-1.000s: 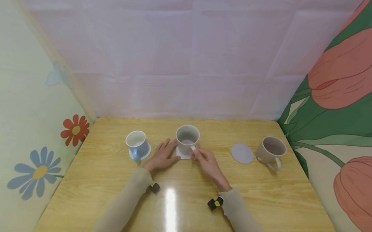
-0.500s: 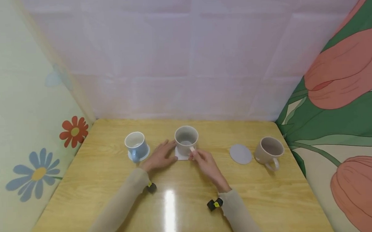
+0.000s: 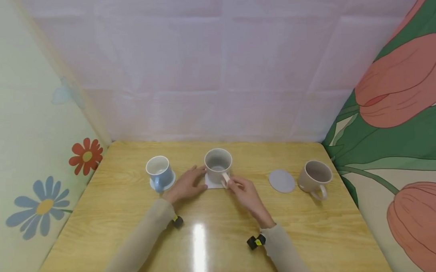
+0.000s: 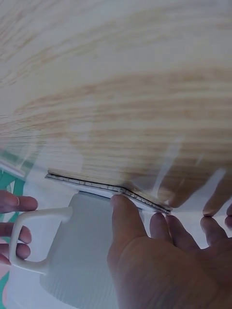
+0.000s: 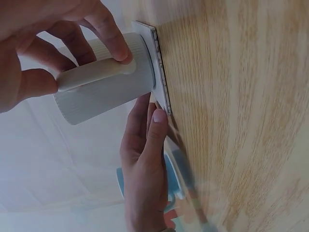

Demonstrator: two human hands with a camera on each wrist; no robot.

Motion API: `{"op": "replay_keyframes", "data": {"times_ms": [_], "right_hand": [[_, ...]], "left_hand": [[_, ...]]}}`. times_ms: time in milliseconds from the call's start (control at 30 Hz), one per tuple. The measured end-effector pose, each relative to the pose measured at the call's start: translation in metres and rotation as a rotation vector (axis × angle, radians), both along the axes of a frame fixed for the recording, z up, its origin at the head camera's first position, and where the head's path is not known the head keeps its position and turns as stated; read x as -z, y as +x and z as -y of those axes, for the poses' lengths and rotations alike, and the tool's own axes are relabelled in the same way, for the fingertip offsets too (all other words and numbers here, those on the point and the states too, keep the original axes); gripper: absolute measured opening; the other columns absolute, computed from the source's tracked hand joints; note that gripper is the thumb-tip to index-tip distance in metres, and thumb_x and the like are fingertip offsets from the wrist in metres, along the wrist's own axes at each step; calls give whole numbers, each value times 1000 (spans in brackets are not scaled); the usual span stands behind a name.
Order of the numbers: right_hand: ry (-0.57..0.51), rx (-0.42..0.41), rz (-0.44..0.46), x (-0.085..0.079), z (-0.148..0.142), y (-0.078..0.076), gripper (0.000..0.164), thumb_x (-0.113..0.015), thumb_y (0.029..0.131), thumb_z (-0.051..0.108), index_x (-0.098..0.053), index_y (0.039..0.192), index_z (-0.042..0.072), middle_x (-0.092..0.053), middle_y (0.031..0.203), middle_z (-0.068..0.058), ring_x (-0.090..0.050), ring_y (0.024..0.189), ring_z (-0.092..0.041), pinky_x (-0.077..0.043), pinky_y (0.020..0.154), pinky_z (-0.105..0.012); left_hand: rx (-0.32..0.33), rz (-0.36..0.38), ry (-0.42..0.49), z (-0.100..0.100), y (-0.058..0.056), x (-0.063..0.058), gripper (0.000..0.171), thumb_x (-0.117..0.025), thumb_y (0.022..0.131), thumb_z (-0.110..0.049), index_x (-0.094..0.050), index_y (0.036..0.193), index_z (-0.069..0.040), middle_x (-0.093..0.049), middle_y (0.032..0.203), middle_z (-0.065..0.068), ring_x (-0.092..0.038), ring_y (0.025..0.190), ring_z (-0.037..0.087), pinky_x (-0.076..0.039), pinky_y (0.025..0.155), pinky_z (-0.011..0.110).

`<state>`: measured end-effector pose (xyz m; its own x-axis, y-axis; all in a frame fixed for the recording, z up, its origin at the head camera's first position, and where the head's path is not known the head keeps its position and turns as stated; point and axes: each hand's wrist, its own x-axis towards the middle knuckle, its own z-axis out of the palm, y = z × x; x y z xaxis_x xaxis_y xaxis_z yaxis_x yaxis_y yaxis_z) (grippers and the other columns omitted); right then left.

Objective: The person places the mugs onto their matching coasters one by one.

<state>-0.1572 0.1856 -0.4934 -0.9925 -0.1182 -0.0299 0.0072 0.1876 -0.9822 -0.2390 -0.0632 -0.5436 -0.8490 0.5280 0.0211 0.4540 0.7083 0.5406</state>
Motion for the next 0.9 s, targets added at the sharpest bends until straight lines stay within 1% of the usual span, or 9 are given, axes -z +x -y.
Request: {"op": "replay_keyframes", "data": {"times_ms": [200, 333, 467, 533, 600, 667, 767, 833, 900], "right_hand": [[15, 7, 2, -2, -1, 4, 29, -54, 104, 10, -63, 122, -11, -62, 122, -30, -66, 109, -39, -55, 94, -45], [37, 14, -30, -4, -3, 6, 29, -54, 104, 9, -62, 123, -11, -62, 121, -30, -67, 106, -41, -56, 92, -46], [48, 8, -44, -5, -6, 8, 31, -55, 103, 11, -61, 125, -10, -62, 123, -30, -66, 108, -45, -56, 92, -47], [56, 12, -47, -6, -8, 8, 32, -56, 103, 13, -62, 126, -9, -63, 123, -30, -65, 109, -47, -56, 92, -49], [72, 23, -46, -7, -11, 9, 33, -57, 103, 17, -63, 125, -7, -64, 123, -28, -65, 110, -45, -56, 92, -49], [97, 27, -63, -9, -15, 10, 34, -56, 104, 21, -63, 124, -7, -65, 122, -27, -66, 110, -43, -56, 92, -49], [131, 32, -92, -11, -22, 11, 36, -56, 104, 26, -65, 121, -5, -66, 120, -25, -67, 109, -39, -57, 92, -48], [141, 30, -118, -12, -28, 12, 36, -56, 104, 25, -65, 120, -6, -66, 119, -25, -67, 108, -39, -57, 91, -46], [145, 34, -134, -13, -33, 13, 35, -57, 104, 24, -65, 119, -6, -67, 118, -24, -67, 108, -38, -58, 89, -44]], "left_hand": [[-28, -9, 13, 1, 5, -6, 62, -71, 93, -35, -49, 147, -12, -42, 156, 7, -28, 149, 37, -22, 121, 54], [-41, 3, 56, 1, 7, -12, 61, -71, 93, -33, -50, 146, -13, -48, 152, 9, -37, 144, 35, -27, 119, 52], [-59, 17, 80, 1, 7, -17, 60, -69, 94, -33, -49, 147, -12, -50, 150, 9, -43, 140, 31, -31, 118, 49], [-66, 21, 73, 2, 7, -20, 61, -66, 96, -35, -47, 148, -11, -49, 151, 10, -43, 140, 31, -30, 118, 49], [-74, 27, 90, 3, 7, -25, 61, -66, 97, -34, -46, 149, -9, -48, 151, 11, -43, 140, 32, -29, 119, 50], [-79, 20, 120, 3, 9, -31, 60, -66, 97, -32, -45, 148, -7, -49, 151, 11, -44, 140, 34, -29, 119, 52], [-80, -19, 151, 3, 9, -38, 58, -66, 97, -28, -46, 147, -5, -50, 150, 11, -45, 138, 34, -32, 117, 52], [-84, -51, 157, 2, 10, -43, 56, -65, 98, -27, -47, 147, -6, -50, 150, 11, -46, 138, 33, -33, 117, 51], [-101, -67, 159, 1, 11, -46, 56, -64, 99, -26, -46, 148, -8, -50, 150, 9, -46, 138, 31, -34, 116, 50]]}}
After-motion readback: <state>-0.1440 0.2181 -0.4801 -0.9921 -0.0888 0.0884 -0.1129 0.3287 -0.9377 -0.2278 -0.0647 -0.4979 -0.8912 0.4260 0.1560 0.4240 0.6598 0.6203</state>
